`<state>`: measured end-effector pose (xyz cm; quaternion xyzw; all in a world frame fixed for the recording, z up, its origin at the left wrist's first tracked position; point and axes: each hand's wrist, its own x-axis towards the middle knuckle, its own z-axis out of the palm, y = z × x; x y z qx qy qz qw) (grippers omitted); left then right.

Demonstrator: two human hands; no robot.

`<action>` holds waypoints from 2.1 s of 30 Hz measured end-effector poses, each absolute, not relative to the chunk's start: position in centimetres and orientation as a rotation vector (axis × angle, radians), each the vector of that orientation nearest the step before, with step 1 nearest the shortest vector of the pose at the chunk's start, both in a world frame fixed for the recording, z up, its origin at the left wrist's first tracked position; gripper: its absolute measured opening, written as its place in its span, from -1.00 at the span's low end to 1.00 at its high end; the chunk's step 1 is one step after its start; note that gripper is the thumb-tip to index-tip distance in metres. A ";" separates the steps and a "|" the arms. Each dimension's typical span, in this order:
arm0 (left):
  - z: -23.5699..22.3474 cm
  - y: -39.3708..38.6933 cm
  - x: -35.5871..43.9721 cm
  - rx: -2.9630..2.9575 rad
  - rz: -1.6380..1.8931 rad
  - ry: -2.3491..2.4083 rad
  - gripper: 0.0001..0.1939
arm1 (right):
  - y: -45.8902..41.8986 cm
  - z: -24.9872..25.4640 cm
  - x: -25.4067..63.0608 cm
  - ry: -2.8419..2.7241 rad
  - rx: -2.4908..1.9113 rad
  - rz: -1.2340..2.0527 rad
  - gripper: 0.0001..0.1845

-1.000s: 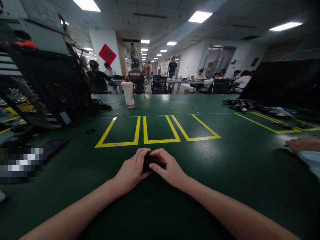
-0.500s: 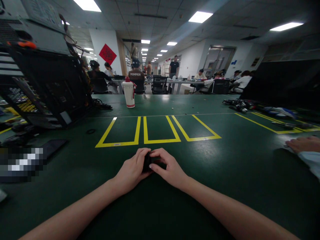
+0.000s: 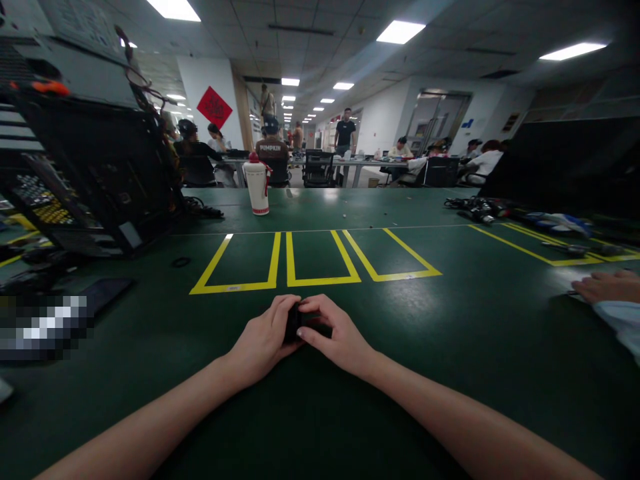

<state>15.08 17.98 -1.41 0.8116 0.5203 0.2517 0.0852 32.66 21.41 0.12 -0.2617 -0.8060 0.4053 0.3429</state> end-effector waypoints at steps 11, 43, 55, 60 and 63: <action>-1.4 18.0 15.1 2.425 0.723 1.578 -0.36 | 21.5 -0.2 32.6 -2.091 -0.705 1.151 -0.70; -0.5 17.6 15.0 2.420 0.718 1.568 -0.35 | 21.5 -0.4 31.9 -2.062 -0.794 1.212 -0.70; -0.2 17.6 14.7 2.463 0.717 1.542 -0.36 | 21.5 -0.4 31.8 -2.066 -0.777 1.137 -0.76; -0.1 17.6 14.6 2.450 0.697 1.555 -0.34 | 21.4 -0.1 31.9 -2.051 -0.826 1.284 -0.68; -0.4 17.7 14.7 2.444 0.692 1.555 -0.34 | 21.4 0.0 32.0 -2.057 -0.729 1.320 -0.70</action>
